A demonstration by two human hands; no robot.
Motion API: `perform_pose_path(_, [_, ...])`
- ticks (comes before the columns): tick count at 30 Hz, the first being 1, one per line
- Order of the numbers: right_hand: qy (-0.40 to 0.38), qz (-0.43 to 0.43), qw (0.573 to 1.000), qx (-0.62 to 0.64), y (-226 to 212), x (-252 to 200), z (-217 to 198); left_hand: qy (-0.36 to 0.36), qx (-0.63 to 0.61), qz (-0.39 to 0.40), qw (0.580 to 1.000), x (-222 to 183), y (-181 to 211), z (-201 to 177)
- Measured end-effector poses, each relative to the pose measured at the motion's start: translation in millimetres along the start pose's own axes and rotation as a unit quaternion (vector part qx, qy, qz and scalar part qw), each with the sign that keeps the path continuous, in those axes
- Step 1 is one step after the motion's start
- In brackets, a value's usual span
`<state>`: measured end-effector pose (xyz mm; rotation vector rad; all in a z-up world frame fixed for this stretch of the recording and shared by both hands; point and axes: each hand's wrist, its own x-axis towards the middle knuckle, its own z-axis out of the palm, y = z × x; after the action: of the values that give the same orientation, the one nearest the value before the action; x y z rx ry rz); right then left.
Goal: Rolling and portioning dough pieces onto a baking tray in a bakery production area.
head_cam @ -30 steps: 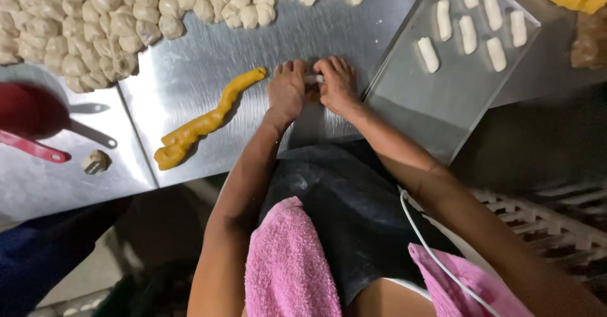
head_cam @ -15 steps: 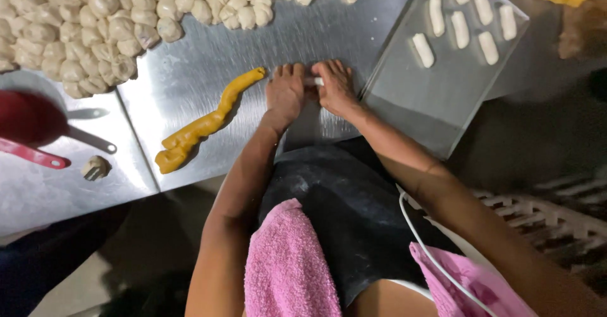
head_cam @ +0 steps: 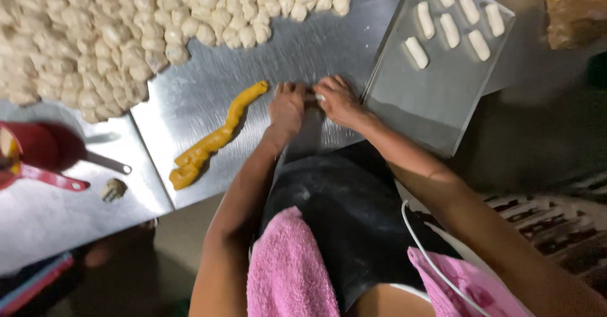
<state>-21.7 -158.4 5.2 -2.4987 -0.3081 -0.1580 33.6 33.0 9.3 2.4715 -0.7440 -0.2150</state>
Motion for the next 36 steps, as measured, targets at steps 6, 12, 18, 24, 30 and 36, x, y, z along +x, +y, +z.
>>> perform_pose_path(6, [-0.055, 0.051, 0.996, -0.049, -44.6, 9.0, -9.6, -0.038, -0.002, -0.021, 0.999, -5.7, 13.0, -17.1])
perform_pose_path(12, [-0.059, -0.005, 0.972, -0.229, -62.0, -48.5, 28.2, 0.027, -0.090, -0.014, 0.996, -49.8, -9.3, -45.9])
perform_pose_path(18, [-0.058, 0.016, 0.984, -0.168, -82.1, -42.5, 33.1, 0.071, -0.227, -0.153, 0.959, -123.7, -33.7, -120.1])
perform_pose_path(24, [-0.097, 0.183, 0.949, -0.238, -48.4, 89.5, 24.7, 0.143, -0.212, -0.190, 0.948, -155.8, -50.7, -144.3])
perform_pose_path(30, [-0.086, 0.250, 0.944, -0.199, -56.1, 76.3, 32.7, 0.162, -0.203, -0.135, 0.956, -177.4, -65.1, -143.1])
perform_pose_path(36, [0.022, 0.172, 0.977, -0.120, -96.9, -32.9, 41.5, 0.112, -0.293, -0.149, 0.938, -160.8, -58.0, -131.8])
